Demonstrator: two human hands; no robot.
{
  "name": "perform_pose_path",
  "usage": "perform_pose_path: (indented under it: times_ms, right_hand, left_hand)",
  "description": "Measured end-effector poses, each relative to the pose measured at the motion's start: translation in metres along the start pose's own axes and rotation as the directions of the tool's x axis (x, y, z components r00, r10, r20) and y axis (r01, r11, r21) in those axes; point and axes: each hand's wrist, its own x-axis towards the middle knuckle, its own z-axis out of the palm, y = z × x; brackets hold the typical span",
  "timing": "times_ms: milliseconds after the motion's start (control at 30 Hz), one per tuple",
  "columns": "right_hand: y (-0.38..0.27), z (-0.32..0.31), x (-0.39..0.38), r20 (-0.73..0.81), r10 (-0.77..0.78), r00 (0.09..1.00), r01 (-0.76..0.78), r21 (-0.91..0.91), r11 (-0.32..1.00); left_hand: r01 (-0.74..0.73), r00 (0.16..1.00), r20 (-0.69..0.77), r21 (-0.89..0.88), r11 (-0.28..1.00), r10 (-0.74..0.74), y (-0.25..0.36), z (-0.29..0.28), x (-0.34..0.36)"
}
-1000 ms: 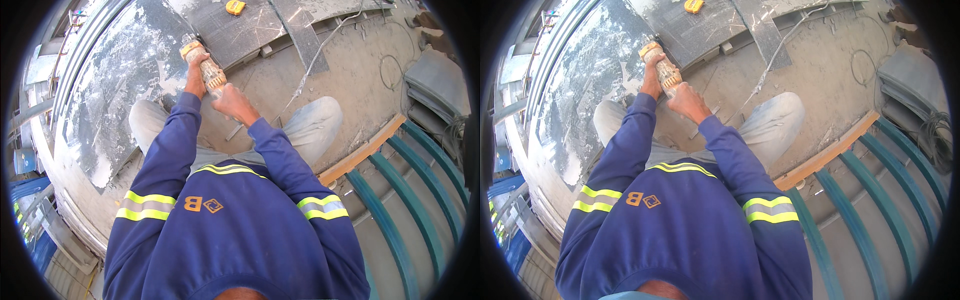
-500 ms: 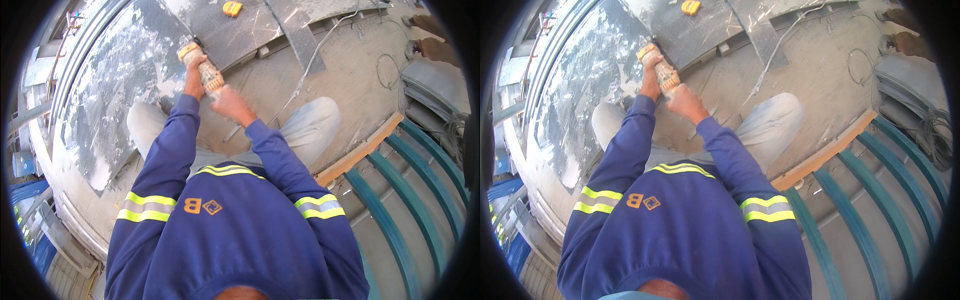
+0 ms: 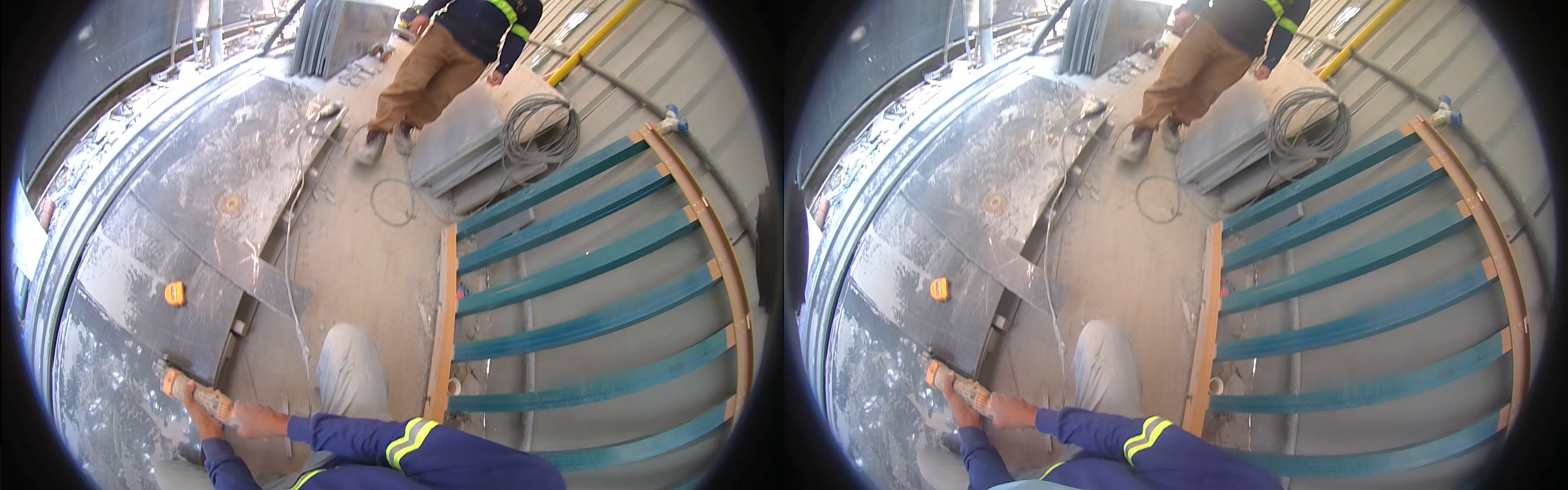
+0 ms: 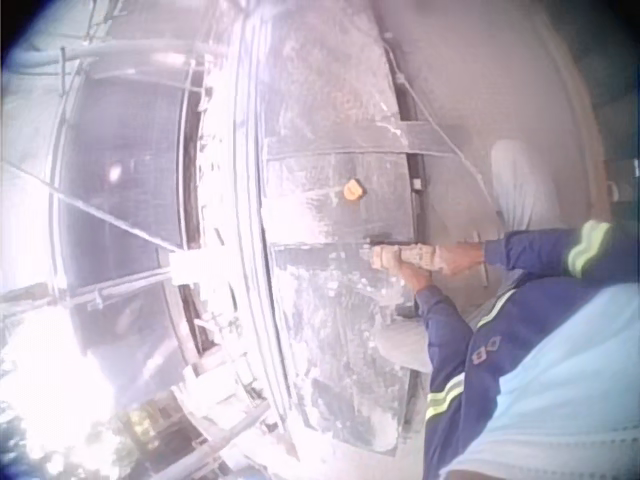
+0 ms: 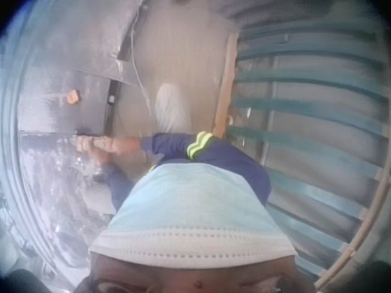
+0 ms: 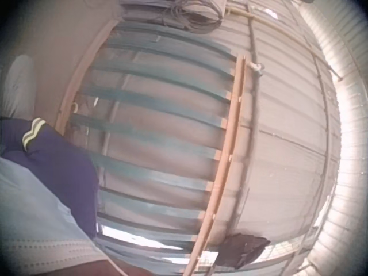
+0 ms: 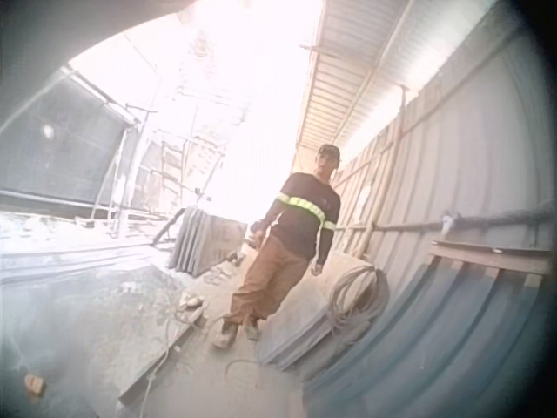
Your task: The person uses an angle grinder to smooth the surface of a large stone slab. The person holds the tool with both hands and moves it across the slab, generating dust as the surface is ground down.
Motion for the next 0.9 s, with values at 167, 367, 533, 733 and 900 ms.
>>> perform_pose_path:
  times_ms: [167,367,533,733,900]
  right_hand:
    - [-0.018,-0.001,0.005,0.062,0.049,0.997,-0.050,0.025,0.998]
    - [-0.016,-0.001,-0.010,0.008,0.054,0.998,-0.054,0.011,0.998]
    - [-0.020,-0.007,-0.014,0.017,0.021,1.000,-0.021,0.025,0.999]
    - [0.029,0.019,0.032,-0.022,-0.600,0.800,0.558,-0.339,0.757]
    - [-0.020,-0.007,0.010,0.084,0.128,0.988,-0.130,0.021,0.991]
  left_hand:
    - [-0.018,1.000,-0.023,0.016,1.000,0.018,0.011,-0.008,0.004]
    - [0.015,0.999,-0.051,-0.050,0.999,-0.017,0.000,-0.010,-0.006]
    - [0.027,0.998,0.056,-0.078,0.997,-0.022,0.002,-0.003,-0.001]
    - [-0.062,0.981,0.186,0.019,0.998,0.057,0.002,-0.003,0.017]
    - [0.048,0.997,0.060,0.034,0.998,-0.050,0.013,-0.010,0.012]
